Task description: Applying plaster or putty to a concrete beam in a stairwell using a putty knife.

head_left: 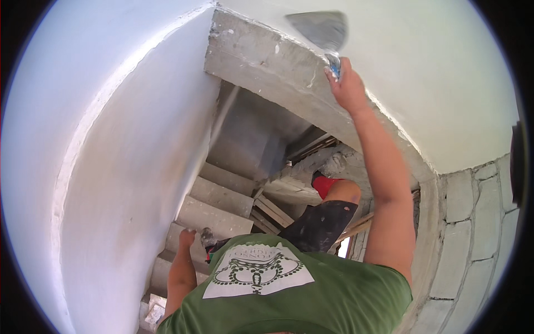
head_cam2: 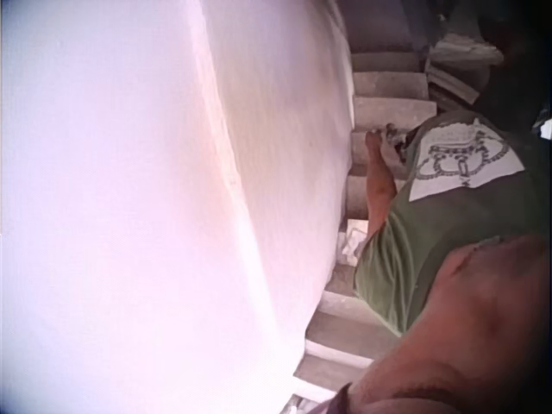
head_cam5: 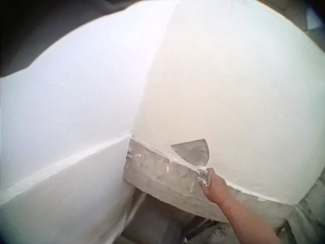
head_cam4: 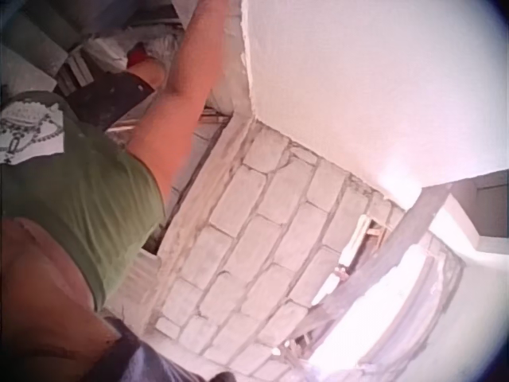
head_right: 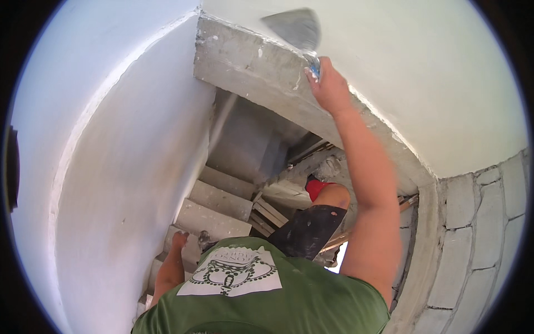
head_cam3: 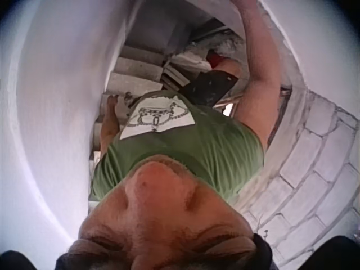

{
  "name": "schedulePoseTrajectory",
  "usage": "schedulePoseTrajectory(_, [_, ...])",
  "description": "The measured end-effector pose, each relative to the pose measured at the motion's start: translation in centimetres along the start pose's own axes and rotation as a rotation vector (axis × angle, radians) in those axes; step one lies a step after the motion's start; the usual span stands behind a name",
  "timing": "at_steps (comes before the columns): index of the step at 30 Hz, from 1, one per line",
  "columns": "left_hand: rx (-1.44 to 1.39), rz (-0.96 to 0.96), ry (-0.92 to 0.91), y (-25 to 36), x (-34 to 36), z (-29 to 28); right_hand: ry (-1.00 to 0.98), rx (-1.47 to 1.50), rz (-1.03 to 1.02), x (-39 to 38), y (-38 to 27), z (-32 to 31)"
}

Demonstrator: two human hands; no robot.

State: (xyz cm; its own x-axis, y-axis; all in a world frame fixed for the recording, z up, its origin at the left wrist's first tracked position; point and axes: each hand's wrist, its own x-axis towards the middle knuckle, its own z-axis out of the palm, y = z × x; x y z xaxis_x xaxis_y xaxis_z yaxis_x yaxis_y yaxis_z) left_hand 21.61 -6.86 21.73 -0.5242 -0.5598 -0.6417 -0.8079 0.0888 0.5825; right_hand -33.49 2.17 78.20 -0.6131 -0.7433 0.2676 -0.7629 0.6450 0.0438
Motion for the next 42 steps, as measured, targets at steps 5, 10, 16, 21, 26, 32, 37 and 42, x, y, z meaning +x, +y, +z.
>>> schedulePoseTrajectory(5, [-0.070,-0.132,0.106,0.7,0.1,0.0,-0.326,-0.252,-0.189,-0.4,4.3,2.3])
schedulePoseTrajectory(10, [-0.190,-0.211,-0.018,0.9,-1.0,0.6,-0.053,0.007,0.053,-0.3,2.0,1.8])
schedulePoseTrajectory(16, [-0.121,-0.219,0.039,-2.3,-1.1,1.2,-0.014,-0.119,-0.167,-0.9,2.9,2.6])
schedulePoseTrajectory(21, [0.177,-0.043,0.055,-3.4,0.1,1.0,-0.073,-0.199,-0.022,-1.8,3.7,2.9])
schedulePoseTrajectory(26, [0.082,-0.003,0.062,-3.3,1.3,0.5,0.177,0.080,-0.053,-2.0,1.2,1.0])
schedulePoseTrajectory(32, [0.284,0.067,0.044,1.4,2.6,-1.4,-0.143,-0.127,-0.095,-1.1,3.9,1.2])
schedulePoseTrajectory(37, [-0.195,-0.189,0.032,0.4,2.6,0.4,-0.092,-0.098,-0.101,-1.2,5.1,3.9])
schedulePoseTrajectory(42, [-0.228,-0.244,-0.110,1.6,1.5,0.4,-0.306,-0.215,-0.241,-3.2,4.6,2.8])
